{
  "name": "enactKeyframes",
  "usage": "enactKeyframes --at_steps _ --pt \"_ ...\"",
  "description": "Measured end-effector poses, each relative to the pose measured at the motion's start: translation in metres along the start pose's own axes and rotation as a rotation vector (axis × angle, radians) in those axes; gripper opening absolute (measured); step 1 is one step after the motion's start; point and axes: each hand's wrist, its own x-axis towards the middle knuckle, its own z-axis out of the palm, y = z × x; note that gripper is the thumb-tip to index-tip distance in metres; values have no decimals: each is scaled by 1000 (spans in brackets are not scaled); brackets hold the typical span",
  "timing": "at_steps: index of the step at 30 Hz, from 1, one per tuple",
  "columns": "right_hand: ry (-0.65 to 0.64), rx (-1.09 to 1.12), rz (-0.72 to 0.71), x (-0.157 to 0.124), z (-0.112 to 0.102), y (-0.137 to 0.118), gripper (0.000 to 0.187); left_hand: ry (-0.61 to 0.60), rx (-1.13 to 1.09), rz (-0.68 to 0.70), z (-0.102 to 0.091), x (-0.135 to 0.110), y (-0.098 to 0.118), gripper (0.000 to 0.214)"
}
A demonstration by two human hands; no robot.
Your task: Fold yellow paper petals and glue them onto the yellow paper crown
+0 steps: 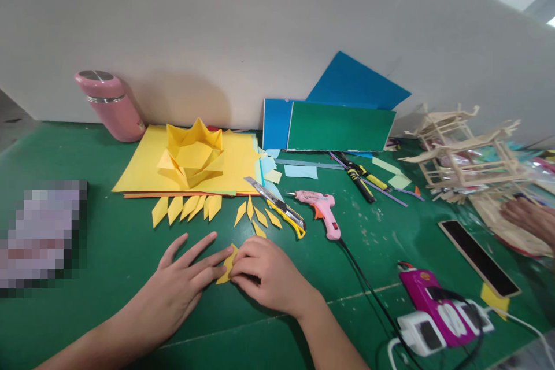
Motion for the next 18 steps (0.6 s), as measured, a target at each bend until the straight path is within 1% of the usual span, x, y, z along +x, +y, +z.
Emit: enactKeyframes --at_steps 3,7,9,11,14,18 --pt "11 -2 40 2 1 -3 12 6 12 50 -6 1 -1 43" --pt "41 36 141 5 7 -7 12 -5 -88 67 -11 4 1 49" --pt "71 49 191 6 10 -9 14 -14 -148 49 -10 5 2 47" --pt "84 51 219 8 12 -10 14 19 -194 36 -7 5 2 42" --pt "89 45 242 9 13 -12 15 75 -226 22 -1 3 0 36" --pt "91 25 249 10 14 -11 15 94 -248 11 -1 2 -1 34"
